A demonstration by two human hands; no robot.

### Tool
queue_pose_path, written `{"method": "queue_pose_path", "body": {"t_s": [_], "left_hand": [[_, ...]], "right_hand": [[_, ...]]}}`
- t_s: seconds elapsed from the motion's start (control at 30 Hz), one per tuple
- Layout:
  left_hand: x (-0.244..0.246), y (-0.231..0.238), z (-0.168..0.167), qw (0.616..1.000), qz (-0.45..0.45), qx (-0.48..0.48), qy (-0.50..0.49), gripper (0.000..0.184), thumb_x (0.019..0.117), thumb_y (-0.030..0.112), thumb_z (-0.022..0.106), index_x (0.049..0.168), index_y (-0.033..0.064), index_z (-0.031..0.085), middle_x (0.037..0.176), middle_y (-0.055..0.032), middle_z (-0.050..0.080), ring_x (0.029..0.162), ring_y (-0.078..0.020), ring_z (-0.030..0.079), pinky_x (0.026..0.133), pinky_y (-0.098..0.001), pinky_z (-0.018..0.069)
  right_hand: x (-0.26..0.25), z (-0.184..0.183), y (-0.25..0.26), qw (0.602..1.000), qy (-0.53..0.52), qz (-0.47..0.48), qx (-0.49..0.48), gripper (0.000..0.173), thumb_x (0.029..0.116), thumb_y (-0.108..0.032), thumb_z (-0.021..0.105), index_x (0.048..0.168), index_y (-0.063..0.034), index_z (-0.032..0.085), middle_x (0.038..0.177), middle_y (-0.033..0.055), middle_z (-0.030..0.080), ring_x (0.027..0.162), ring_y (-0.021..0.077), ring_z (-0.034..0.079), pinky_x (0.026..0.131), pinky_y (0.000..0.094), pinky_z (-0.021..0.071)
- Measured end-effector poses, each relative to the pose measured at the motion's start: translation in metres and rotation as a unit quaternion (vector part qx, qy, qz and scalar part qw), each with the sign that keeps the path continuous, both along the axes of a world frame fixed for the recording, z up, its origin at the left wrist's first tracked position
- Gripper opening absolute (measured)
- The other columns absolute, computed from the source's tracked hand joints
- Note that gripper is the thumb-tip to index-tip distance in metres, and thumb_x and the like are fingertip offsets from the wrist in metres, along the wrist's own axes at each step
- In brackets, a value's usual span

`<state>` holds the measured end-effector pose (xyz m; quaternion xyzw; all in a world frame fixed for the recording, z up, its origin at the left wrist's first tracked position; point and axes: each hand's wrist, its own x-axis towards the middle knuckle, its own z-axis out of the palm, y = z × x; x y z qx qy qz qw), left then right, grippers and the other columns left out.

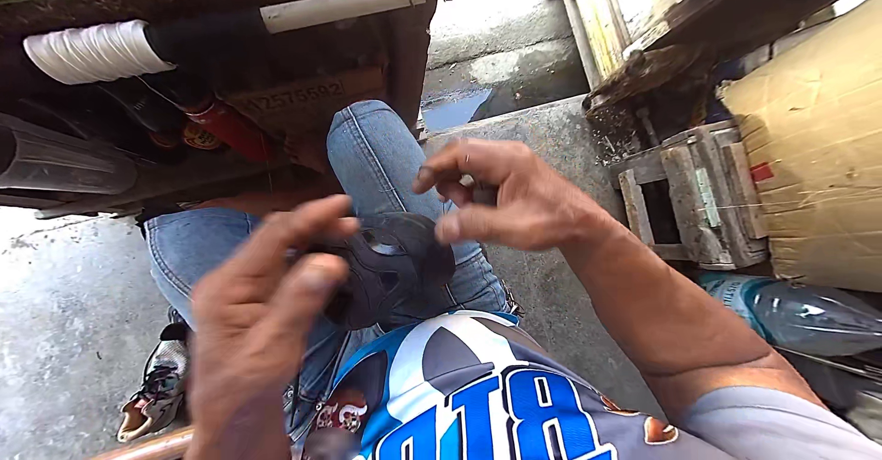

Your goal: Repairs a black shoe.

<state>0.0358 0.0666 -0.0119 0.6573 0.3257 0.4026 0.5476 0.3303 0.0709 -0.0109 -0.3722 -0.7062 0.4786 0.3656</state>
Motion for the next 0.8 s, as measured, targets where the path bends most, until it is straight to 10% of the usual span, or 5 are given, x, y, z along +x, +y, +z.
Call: {"method": "queue_pose_path", "body": {"t_s": [0.13, 0.43, 0.57, 0.7, 0.8], "left_hand": [[-0.056, 0.009, 0.008, 0.971, 0.125, -0.133, -0.153, 0.042, 0.11, 0.041, 0.036, 0.116, 0.0112, 0.065, 0.092, 0.0017, 0.067, 0.089, -0.0165, 0.069, 0.096, -0.0431, 0.0573], [-0.117, 0.022, -0.001, 0.933, 0.197, -0.186, -0.236, 0.05, 0.1119, 0.033, 0.022, 0.094, 0.0105, 0.064, 0.06, 0.0049, 0.048, 0.049, -0.0081, 0.051, 0.052, -0.0243, 0.0512], [-0.117, 0.012, -0.003, 0.949, 0.152, -0.209, -0.182, 0.045, 0.1104, 0.038, 0.038, 0.091, 0.0105, 0.068, 0.063, 0.005, 0.055, 0.053, -0.0077, 0.054, 0.055, -0.0243, 0.0524], [-0.082, -0.016, -0.018, 0.982, 0.015, -0.175, 0.065, 0.049, 0.1031, 0.058, 0.045, 0.114, 0.022, 0.076, 0.09, 0.0094, 0.072, 0.077, -0.0031, 0.066, 0.073, -0.0219, 0.056], [-0.023, -0.03, -0.019, 0.981, -0.006, -0.161, 0.109, 0.052, 0.0944, 0.06, 0.063, 0.112, 0.0121, 0.073, 0.099, 0.0034, 0.074, 0.091, -0.0076, 0.07, 0.083, -0.0281, 0.0596]], "right_hand": [[-0.004, -0.018, -0.029, 0.984, -0.168, 0.012, 0.05, 0.079, 0.0741, -0.053, 0.084, 0.137, -0.0091, 0.065, 0.095, -0.0023, 0.059, 0.084, 0.0061, 0.052, 0.069, 0.0209, 0.0462], [-0.014, -0.036, -0.033, 0.979, -0.191, -0.022, 0.075, 0.066, 0.0786, -0.052, 0.082, 0.131, -0.0144, 0.071, 0.089, -0.0028, 0.056, 0.085, 0.0083, 0.053, 0.071, 0.0231, 0.0464], [-0.014, -0.037, -0.035, 0.979, -0.188, -0.026, 0.068, 0.065, 0.0783, -0.05, 0.083, 0.132, -0.0145, 0.071, 0.09, -0.0031, 0.058, 0.087, 0.0084, 0.054, 0.073, 0.0234, 0.0475], [-0.012, -0.037, -0.039, 0.985, -0.163, -0.025, 0.054, 0.065, 0.0784, -0.044, 0.084, 0.133, -0.0122, 0.07, 0.09, -0.0027, 0.058, 0.082, 0.0056, 0.053, 0.069, 0.02, 0.0468], [-0.012, -0.035, -0.043, 0.996, -0.083, -0.012, -0.013, 0.061, 0.0807, -0.035, 0.085, 0.133, -0.0084, 0.069, 0.094, -0.0025, 0.06, 0.078, 0.001, 0.053, 0.063, 0.0144, 0.0451]]}}
